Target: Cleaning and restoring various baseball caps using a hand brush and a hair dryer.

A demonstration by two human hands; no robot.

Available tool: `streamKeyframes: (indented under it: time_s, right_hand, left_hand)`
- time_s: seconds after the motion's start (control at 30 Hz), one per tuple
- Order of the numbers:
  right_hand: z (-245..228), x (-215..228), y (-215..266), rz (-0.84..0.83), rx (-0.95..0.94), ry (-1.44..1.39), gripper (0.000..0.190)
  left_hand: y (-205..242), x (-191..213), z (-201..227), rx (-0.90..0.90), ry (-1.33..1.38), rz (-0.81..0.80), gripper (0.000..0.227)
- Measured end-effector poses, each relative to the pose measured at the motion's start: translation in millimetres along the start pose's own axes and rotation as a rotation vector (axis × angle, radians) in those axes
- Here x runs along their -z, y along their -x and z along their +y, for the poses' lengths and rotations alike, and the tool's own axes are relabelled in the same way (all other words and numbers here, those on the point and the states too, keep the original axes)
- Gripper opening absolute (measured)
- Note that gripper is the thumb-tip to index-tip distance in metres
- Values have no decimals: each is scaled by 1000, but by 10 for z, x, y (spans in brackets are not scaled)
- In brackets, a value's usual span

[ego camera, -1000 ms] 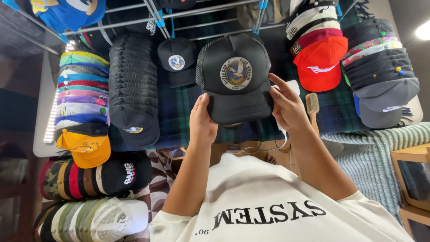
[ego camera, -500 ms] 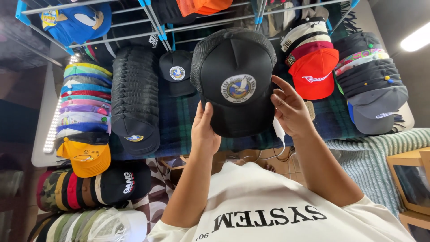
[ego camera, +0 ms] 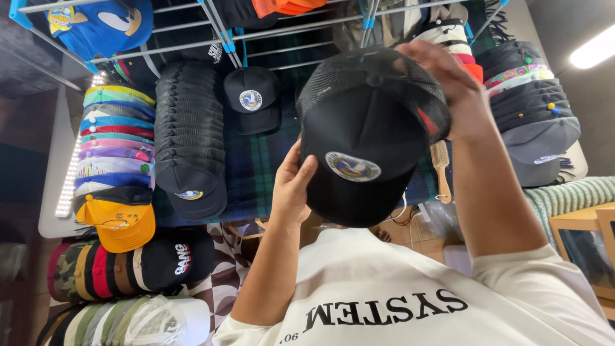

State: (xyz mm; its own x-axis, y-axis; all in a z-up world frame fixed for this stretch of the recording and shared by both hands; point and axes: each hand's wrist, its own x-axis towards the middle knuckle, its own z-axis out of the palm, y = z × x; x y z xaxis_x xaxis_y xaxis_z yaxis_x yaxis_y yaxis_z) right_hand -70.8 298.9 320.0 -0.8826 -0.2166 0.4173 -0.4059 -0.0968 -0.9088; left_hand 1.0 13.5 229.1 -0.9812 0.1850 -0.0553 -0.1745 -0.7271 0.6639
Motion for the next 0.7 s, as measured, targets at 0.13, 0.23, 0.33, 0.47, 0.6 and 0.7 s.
streamKeyframes:
  time_s: [0.13,0.23,0.33,0.47,0.6,0.7]
  right_hand:
    - [72,-8,-1,8,-27,-77,41]
    - [159,-41,6,4,-62,-158,43]
    - [252,-54,16,3,-97,-236,46]
    - [374,-39,67,9,-136,-338,49]
    - [546,22,88,20,-164,-437,53]
    - [822,143,145,21,-197,-510,56]
  left_hand:
    - [-18,-52,-139,-194,-148,-42,46]
    - [-4,-52,-113,-145,-118,-5,44]
    - [-19,-11,-118,-103,-153,15,43]
    - [-69,39,-190,-51,-234,-23,42]
    - [-132,123,-235,62,-214,-61,40]
    - [-128,122,-182,74,-191,-66,40]
